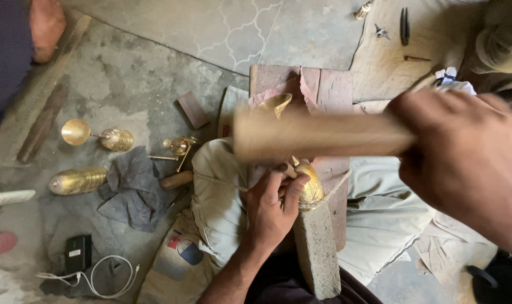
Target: The person hammers a brass candlestick base with a wooden mallet while holding a metal punch against the surface. The person repeatedly strikes the punch to shape or texture the metal base.
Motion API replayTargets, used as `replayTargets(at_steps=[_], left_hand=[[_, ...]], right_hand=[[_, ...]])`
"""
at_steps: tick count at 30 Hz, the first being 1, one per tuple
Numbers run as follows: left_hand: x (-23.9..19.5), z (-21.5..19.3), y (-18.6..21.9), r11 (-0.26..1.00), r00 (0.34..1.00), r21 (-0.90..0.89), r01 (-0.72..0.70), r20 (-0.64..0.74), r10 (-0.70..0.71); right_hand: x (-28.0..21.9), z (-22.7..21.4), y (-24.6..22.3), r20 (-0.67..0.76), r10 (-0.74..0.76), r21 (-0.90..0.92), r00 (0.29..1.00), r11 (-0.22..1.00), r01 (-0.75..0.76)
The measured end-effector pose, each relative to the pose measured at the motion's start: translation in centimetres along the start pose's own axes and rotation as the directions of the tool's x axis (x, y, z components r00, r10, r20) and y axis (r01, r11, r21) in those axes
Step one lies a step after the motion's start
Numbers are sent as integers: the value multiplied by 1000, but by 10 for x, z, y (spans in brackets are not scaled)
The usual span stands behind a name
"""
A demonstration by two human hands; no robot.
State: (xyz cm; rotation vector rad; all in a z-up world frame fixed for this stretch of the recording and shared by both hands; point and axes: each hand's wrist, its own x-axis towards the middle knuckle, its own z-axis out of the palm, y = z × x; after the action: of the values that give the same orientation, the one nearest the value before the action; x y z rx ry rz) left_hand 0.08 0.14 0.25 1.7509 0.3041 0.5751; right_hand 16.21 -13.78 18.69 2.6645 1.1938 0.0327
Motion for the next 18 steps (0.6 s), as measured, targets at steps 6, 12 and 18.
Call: replayTargets(at_steps=[6, 12, 18], left_hand=[[9, -5, 7, 995, 997, 85, -52, 61, 47], [24, -9, 13, 982, 984, 139, -128, 145, 107], [40, -10, 16, 973, 955, 163, -165, 274, 116]], right_hand=[[-6, 3, 6, 123, 234, 327, 965, 908, -262], [-17, 39, 23, -142, 153, 652, 978, 758, -24], [-27, 51, 28, -40, 180, 306, 983, 939, -160]])
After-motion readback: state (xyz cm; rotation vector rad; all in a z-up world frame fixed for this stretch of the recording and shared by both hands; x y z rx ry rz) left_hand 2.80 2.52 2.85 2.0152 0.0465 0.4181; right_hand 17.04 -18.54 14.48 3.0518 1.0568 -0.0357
